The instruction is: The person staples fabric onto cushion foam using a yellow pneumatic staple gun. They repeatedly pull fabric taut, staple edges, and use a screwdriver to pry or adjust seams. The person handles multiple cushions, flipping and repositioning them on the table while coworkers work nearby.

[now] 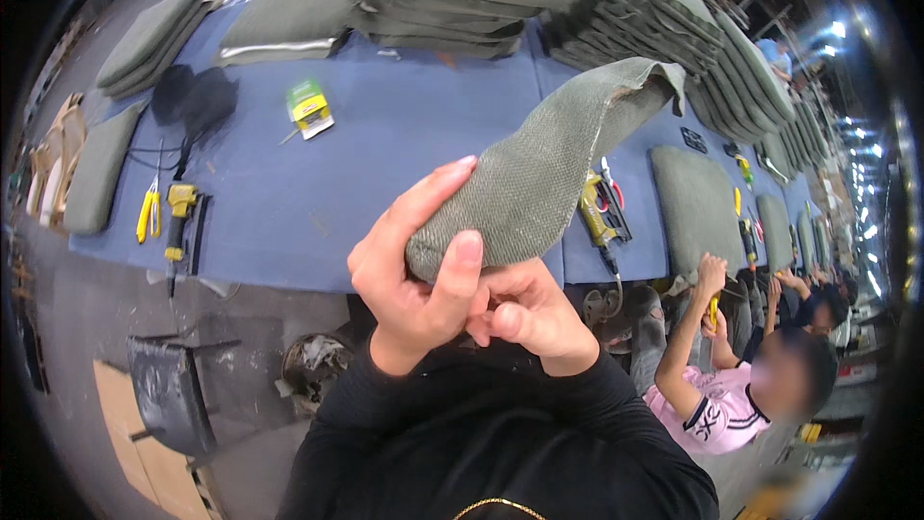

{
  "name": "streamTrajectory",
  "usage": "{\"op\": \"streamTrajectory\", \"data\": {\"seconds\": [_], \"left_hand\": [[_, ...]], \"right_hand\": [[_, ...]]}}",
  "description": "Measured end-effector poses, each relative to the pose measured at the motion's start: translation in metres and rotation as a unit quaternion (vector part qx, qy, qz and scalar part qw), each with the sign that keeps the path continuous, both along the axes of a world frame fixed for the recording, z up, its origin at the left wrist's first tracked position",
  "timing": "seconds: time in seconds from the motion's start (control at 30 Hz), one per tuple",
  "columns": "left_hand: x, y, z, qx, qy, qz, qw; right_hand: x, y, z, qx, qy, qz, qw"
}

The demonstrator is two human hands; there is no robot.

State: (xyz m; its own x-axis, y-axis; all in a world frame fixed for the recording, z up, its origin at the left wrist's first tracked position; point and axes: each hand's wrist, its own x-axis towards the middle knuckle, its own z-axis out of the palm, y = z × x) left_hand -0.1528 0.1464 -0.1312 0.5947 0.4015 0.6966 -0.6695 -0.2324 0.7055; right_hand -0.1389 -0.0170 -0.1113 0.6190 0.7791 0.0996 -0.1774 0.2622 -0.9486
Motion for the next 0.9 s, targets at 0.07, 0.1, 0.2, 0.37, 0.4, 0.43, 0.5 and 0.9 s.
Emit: {"op": "streamTrajectory", "data": {"seconds": [0.07, 0.1, 0.2, 0.37, 0.4, 0.43, 0.5, 0.9], "left_hand": [[-0.001, -0.007, -0.004, 0.008, -0.022, -0.006, 1.000], [-0.005, -0.011, -0.007, 0.015, -0.021, -0.006, 1.000], [-0.017, -0.025, -0.014, -0.048, 0.002, -0.030, 0.998], [-0.023, -0.057, -0.005, -0.070, 0.052, 0.093, 0.992], [-0.023, -0.062, -0.002, -0.064, 0.065, 0.112, 0.989], [-0.023, -0.061, 0.001, -0.068, 0.081, 0.092, 0.990], [-0.023, -0.052, 0.000, -0.047, 0.101, 0.087, 0.990], [-0.006, -0.062, 0.015, -0.028, 0.080, 0.229, 0.970]], "right_hand": [[-0.012, 0.003, 0.021, 0.001, 0.061, -0.072, 0.996], [-0.017, 0.003, 0.026, 0.001, 0.091, -0.084, 0.992], [-0.024, -0.002, 0.037, -0.016, 0.168, -0.084, 0.982], [-0.013, 0.002, 0.022, 0.034, 0.080, -0.036, 0.996], [-0.011, 0.001, 0.015, 0.042, 0.065, -0.041, 0.996], [-0.010, 0.000, 0.007, 0.049, 0.049, -0.045, 0.997], [-0.006, 0.003, 0.000, 0.082, 0.014, -0.047, 0.995], [0.029, 0.053, -0.040, 0.134, -0.247, -0.180, 0.943]]}}
